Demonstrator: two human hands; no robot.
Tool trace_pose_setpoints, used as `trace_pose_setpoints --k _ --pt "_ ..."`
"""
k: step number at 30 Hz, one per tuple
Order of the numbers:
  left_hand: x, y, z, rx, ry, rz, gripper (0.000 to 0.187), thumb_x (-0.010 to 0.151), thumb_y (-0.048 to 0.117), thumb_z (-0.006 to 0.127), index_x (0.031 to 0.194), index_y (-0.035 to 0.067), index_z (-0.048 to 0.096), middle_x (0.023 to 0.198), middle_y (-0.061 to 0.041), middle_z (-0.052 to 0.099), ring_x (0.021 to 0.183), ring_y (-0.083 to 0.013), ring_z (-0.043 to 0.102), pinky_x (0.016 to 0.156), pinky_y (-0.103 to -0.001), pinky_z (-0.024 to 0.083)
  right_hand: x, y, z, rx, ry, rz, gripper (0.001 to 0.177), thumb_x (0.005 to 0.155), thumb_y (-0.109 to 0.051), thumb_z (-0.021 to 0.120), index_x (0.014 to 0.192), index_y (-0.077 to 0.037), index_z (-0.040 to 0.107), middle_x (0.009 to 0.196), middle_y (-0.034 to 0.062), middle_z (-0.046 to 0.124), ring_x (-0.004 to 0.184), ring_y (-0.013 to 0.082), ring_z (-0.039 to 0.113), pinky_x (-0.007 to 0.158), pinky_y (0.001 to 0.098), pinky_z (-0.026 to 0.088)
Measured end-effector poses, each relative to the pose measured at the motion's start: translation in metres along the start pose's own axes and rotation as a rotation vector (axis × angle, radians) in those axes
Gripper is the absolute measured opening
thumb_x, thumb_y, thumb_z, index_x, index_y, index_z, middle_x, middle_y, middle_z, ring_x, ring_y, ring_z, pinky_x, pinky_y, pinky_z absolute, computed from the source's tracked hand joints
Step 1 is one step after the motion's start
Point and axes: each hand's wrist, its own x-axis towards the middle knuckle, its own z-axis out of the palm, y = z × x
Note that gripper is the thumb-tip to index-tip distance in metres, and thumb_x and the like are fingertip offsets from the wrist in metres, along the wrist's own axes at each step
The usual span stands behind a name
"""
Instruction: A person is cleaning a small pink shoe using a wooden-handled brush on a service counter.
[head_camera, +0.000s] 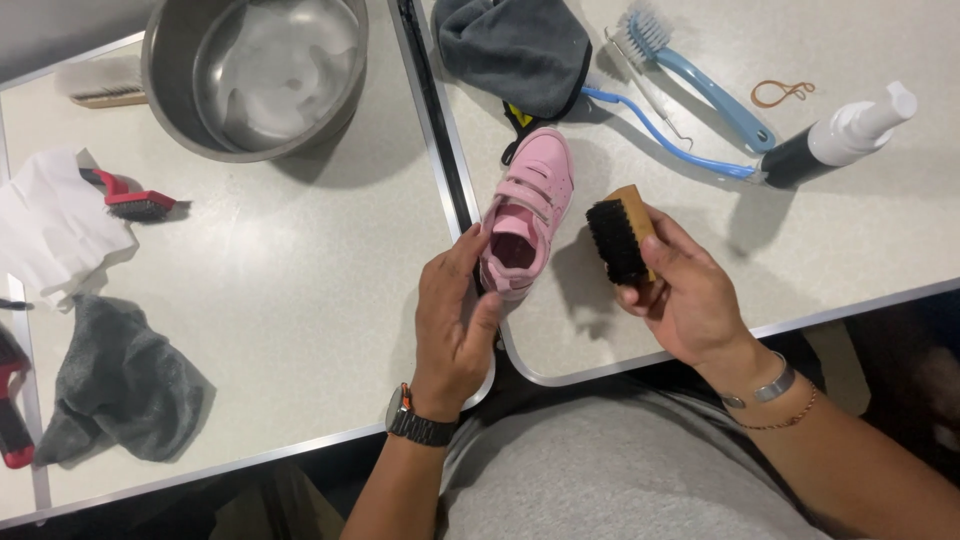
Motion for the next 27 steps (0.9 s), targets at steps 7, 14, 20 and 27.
trace_pose_setpoints --k 7,14,20,27 --pt "0.025 0.006 -0.018 0.201 -0.059 0.057 0.031 0.100 0.019 0.057 0.127 0.011 0.071 0.131 -0.015 0.067 0.118 -0.0344 0.060 0.104 -0.046 0.045 -0.007 0.001 0.012 -0.058 -0.028 -0.053 0.058 0.095 -0.013 0.051 0.152 -0.007 0.042 0.095 0.0130 0.062 0.067 0.0210 0.065 0.053 0.0240 0.048" --pt "0.066 0.043 -0.031 0.497 -0.318 -0.008 0.024 0.087 0.019 0.071 0.107 0.007 0.078 0.121 -0.017 0.071 0.111 -0.0338 0.067 0.090 -0.042 0.054 -0.006 0.004 0.011 -0.056 -0.008 -0.054 0.056 0.098 -0.007 0.045 0.154 -0.005 0.042 0.093 0.0147 0.063 0.064 0.0220 0.066 0.055 0.0281 0.052" --pt "0.098 0.025 -0.019 0.712 -0.453 0.212 0.025 0.078 0.022 0.087 0.101 0.014 0.080 0.115 -0.011 0.071 0.108 -0.0294 0.067 0.084 -0.036 0.057 -0.004 0.005 -0.004 0.112 0.004 0.020 0.052 0.095 -0.007 0.048 0.147 -0.005 0.051 0.090 0.0194 0.066 0.061 0.0257 0.063 0.051 0.0315 0.046" --pt "0.129 0.045 -0.018 0.791 -0.777 0.215 0.021 0.098 0.027 0.068 0.101 0.009 0.076 0.090 -0.011 0.073 0.088 -0.0256 0.070 0.079 -0.037 0.060 -0.011 -0.014 -0.017 -0.048 -0.096 -0.042 0.058 0.083 -0.001 0.060 0.141 -0.001 0.053 0.095 0.0151 0.064 0.072 0.0215 0.061 0.055 0.0300 0.051"
